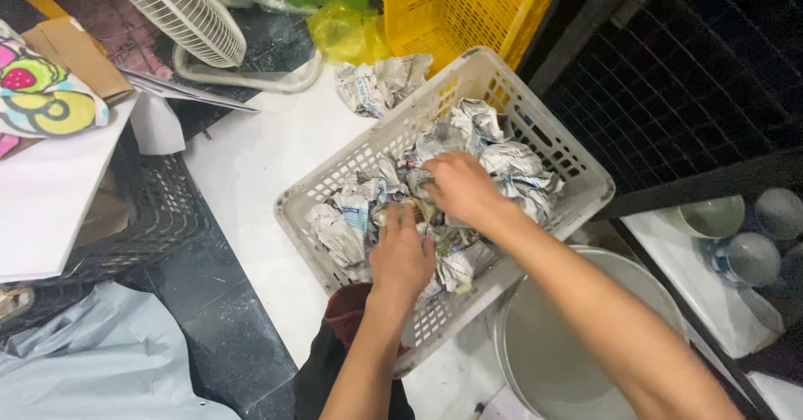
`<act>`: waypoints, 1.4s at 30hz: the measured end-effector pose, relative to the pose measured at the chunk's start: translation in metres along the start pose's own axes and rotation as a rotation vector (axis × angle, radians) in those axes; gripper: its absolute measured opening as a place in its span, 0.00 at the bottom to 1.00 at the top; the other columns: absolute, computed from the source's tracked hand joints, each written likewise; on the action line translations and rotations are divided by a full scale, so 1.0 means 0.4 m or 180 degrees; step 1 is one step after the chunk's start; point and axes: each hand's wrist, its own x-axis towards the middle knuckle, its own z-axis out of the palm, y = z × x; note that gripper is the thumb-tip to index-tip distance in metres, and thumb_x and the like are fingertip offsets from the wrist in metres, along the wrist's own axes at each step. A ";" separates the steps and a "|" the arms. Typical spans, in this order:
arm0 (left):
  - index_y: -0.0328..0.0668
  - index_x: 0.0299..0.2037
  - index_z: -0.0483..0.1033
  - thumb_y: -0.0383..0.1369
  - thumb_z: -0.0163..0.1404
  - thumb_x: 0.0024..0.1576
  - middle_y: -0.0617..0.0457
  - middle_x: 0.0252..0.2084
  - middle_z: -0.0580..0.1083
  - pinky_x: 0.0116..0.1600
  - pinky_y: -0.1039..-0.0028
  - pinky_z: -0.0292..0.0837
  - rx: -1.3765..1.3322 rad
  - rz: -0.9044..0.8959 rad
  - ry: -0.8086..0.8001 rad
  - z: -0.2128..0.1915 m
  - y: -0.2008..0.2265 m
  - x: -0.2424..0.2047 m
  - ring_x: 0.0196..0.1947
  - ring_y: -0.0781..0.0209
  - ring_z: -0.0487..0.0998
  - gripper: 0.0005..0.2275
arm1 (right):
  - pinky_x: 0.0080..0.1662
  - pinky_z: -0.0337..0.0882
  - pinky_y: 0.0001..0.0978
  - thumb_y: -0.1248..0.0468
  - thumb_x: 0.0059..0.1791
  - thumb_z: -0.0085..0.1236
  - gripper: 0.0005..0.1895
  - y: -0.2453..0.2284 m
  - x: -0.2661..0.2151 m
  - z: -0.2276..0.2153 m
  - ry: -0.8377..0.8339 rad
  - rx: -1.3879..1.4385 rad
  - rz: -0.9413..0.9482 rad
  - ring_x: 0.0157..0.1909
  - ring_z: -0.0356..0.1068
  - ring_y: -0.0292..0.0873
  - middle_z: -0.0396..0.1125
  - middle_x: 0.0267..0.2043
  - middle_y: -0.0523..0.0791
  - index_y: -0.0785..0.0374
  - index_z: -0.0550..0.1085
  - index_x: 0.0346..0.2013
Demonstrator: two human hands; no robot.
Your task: The person unwraps newspaper-wrapped ceramic items from a basket, rinses them in a bucket of water, and places them on a shelf. The items include small bowls and cups.
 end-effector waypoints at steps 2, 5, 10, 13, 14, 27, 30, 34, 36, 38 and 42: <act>0.32 0.65 0.61 0.36 0.57 0.52 0.36 0.70 0.57 0.55 0.49 0.70 0.0007 -0.0183 -0.0149 -0.008 -0.008 0.009 0.61 0.36 0.68 0.31 | 0.56 0.71 0.48 0.62 0.44 0.62 0.22 0.000 0.060 0.051 -0.0047 0.0020 -0.0072 0.53 0.72 0.57 0.74 0.48 0.55 0.66 0.77 0.52; 0.31 0.64 0.62 0.40 0.57 0.54 0.38 0.70 0.57 0.56 0.49 0.71 0.0220 -0.0395 -0.0571 -0.013 -0.009 0.011 0.60 0.37 0.68 0.31 | 0.55 0.67 0.50 0.58 0.38 0.68 0.24 -0.001 0.140 0.094 -0.1296 -0.0849 0.0378 0.56 0.69 0.53 0.72 0.48 0.52 0.63 0.78 0.46; 0.30 0.61 0.66 0.40 0.58 0.53 0.34 0.69 0.57 0.56 0.48 0.70 0.0257 -0.0313 -0.0467 -0.013 -0.009 0.011 0.61 0.36 0.67 0.29 | 0.58 0.66 0.50 0.59 0.41 0.67 0.19 0.037 0.160 0.135 -0.2457 -0.1245 0.0614 0.55 0.73 0.50 0.74 0.49 0.49 0.58 0.80 0.46; 0.29 0.60 0.67 0.40 0.58 0.53 0.31 0.69 0.57 0.55 0.49 0.71 0.0235 -0.0255 -0.0405 -0.012 -0.001 0.010 0.60 0.35 0.69 0.28 | 0.61 0.63 0.52 0.62 0.44 0.61 0.11 0.061 0.126 0.170 -0.1983 -0.1508 0.0348 0.51 0.76 0.48 0.76 0.46 0.48 0.56 0.81 0.41; 0.29 0.60 0.67 0.40 0.58 0.53 0.30 0.69 0.57 0.55 0.50 0.71 0.0219 -0.0251 -0.0401 -0.013 0.002 0.010 0.60 0.35 0.69 0.28 | 0.63 0.61 0.52 0.62 0.45 0.60 0.09 0.069 0.116 0.181 -0.1834 -0.1610 0.0256 0.50 0.76 0.47 0.77 0.44 0.47 0.55 0.81 0.39; 0.31 0.64 0.61 0.40 0.58 0.53 0.28 0.69 0.54 0.55 0.51 0.71 -0.0036 -0.0343 -0.0441 -0.017 0.018 0.000 0.59 0.32 0.70 0.32 | 0.64 0.56 0.57 0.53 0.35 0.64 0.28 0.116 0.056 0.057 0.0276 0.0037 -0.0484 0.58 0.69 0.59 0.73 0.49 0.54 0.61 0.78 0.47; 0.30 0.65 0.60 0.39 0.58 0.53 0.25 0.68 0.54 0.56 0.51 0.71 -0.0172 -0.0228 -0.0330 -0.024 0.018 0.009 0.60 0.28 0.68 0.32 | 0.66 0.65 0.46 0.68 0.43 0.58 0.30 0.195 0.057 -0.034 0.1367 0.0556 0.0777 0.64 0.68 0.57 0.68 0.60 0.56 0.67 0.69 0.61; 0.30 0.64 0.63 0.37 0.57 0.54 0.28 0.65 0.60 0.57 0.52 0.70 -0.0586 0.0323 -0.0061 -0.015 0.043 0.012 0.59 0.27 0.70 0.29 | 0.60 0.66 0.52 0.70 0.41 0.61 0.35 0.249 0.042 -0.044 0.0181 0.0080 0.1620 0.60 0.65 0.63 0.64 0.59 0.61 0.67 0.63 0.63; 0.32 0.64 0.64 0.37 0.56 0.56 0.31 0.65 0.63 0.58 0.52 0.70 -0.0864 0.0444 -0.0170 -0.013 0.065 0.015 0.57 0.29 0.71 0.28 | 0.58 0.67 0.53 0.68 0.43 0.62 0.33 0.254 0.043 -0.020 0.0174 -0.0204 0.1641 0.59 0.66 0.64 0.63 0.60 0.61 0.67 0.63 0.62; 0.33 0.65 0.64 0.36 0.55 0.57 0.34 0.65 0.64 0.57 0.53 0.69 -0.1155 0.0448 -0.0359 -0.013 0.086 0.017 0.55 0.31 0.72 0.27 | 0.55 0.66 0.56 0.68 0.41 0.63 0.36 0.264 0.066 0.006 0.0164 -0.0583 0.1532 0.57 0.67 0.64 0.61 0.62 0.61 0.68 0.62 0.62; 0.35 0.62 0.68 0.36 0.55 0.56 0.35 0.63 0.66 0.56 0.54 0.70 -0.1198 0.0519 -0.0290 -0.020 0.113 0.024 0.55 0.33 0.74 0.24 | 0.57 0.70 0.52 0.66 0.46 0.60 0.24 0.296 0.089 0.043 0.0156 -0.0846 0.1454 0.57 0.69 0.61 0.66 0.59 0.57 0.68 0.67 0.56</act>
